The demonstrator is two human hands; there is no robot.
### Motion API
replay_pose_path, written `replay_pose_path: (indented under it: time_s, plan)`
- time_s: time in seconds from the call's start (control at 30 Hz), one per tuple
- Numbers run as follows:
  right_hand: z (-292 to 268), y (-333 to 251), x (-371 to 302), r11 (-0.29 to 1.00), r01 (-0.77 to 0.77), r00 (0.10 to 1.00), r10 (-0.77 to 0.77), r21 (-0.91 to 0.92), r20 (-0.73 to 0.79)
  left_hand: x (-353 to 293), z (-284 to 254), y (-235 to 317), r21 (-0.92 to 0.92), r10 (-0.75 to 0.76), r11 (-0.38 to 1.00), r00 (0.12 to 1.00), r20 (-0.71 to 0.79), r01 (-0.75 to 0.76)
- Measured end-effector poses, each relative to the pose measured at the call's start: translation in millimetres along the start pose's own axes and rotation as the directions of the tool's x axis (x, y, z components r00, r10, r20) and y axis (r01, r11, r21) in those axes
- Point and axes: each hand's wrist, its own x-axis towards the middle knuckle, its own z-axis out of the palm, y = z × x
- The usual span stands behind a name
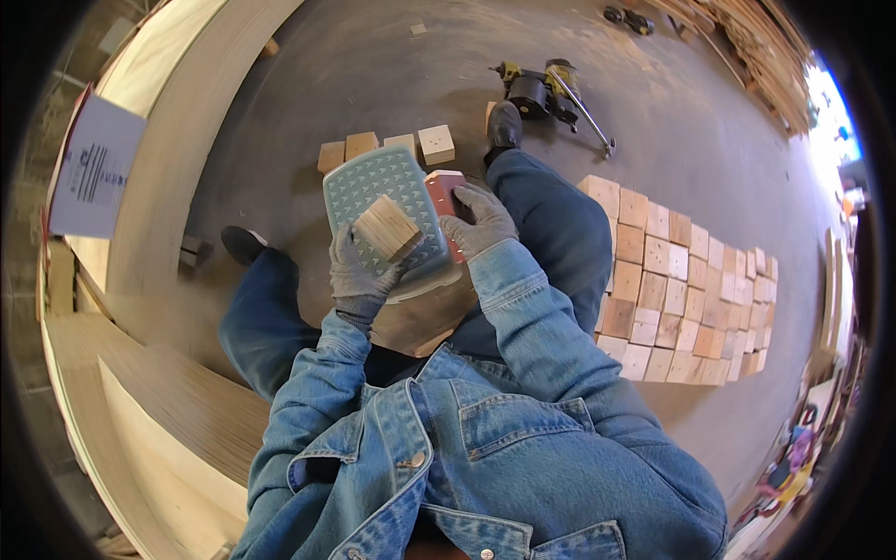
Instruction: The person sits on a small stool and sands small wooden blocks using a sanding block. They hold each block in one hand and rub the sanding block over its surfaces, then place the finished block on a growing pile on the floor.
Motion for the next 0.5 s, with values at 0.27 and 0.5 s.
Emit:
replay_pose_path:
  time_s: [0.27,0.5]
  plan:
    - [-13.7,-1.8,3.4,0.992,-0.083,0.996,0.081,0.093,0.025,34.6,-14.3,16.8,0.082,-0.035,0.996,0.994,0.107,0.027]
    - [-14.3,-6.1,0.9,0.97,-0.101,0.994,0.092,0.221,0.054,64.0,-26.1,43.7,0.217,-0.152,0.972,0.94,0.307,0.086]
